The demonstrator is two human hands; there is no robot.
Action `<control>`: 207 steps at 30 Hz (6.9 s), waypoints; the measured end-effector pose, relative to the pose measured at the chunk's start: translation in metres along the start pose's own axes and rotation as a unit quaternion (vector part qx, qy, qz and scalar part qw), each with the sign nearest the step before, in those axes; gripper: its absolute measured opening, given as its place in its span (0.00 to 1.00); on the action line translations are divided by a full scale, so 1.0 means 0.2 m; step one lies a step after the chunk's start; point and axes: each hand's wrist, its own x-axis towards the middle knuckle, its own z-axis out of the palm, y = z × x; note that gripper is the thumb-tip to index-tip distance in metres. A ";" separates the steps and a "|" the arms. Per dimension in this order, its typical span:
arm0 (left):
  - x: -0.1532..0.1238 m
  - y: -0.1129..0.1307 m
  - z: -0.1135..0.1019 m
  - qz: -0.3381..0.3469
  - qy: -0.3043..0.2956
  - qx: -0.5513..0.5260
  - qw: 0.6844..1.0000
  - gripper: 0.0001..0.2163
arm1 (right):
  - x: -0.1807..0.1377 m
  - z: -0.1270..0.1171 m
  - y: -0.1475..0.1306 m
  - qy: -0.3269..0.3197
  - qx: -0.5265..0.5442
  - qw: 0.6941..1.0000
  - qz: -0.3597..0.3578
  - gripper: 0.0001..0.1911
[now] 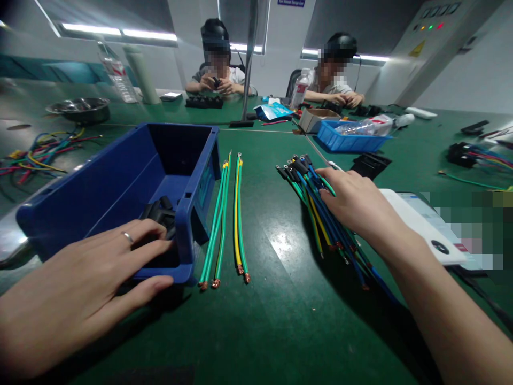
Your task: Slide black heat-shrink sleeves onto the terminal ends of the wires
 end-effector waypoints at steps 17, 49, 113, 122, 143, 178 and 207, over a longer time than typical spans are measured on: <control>0.06 0.04 -0.05 -0.032 -0.016 -0.075 0.997 0.29 | -0.21 -0.05 -0.42 -0.038 0.131 0.928 -0.347 0.48; 0.07 0.03 -0.03 0.118 0.020 0.046 0.992 0.25 | -0.30 0.09 -0.64 -0.051 0.235 0.905 -0.352 0.46; 0.01 0.01 0.02 0.116 0.095 0.012 0.989 0.12 | -0.23 0.09 -0.50 -0.060 0.222 0.883 -0.409 0.54; 0.02 0.02 0.02 0.109 0.097 -0.008 0.989 0.10 | -0.22 0.11 -0.49 -0.067 0.218 0.873 -0.430 0.55; 0.04 0.05 -0.03 0.105 0.117 -0.053 0.986 0.03 | -0.24 -0.04 -0.54 -0.042 0.248 0.857 -0.450 0.14; 0.02 0.03 0.03 0.129 0.152 -0.078 0.977 0.06 | -0.27 -0.04 -0.56 -0.211 0.299 0.833 -0.415 0.12; 0.04 0.05 -0.04 0.149 0.134 -0.087 0.976 0.08 | -0.24 -0.09 -0.58 -0.268 0.347 0.827 -0.352 0.14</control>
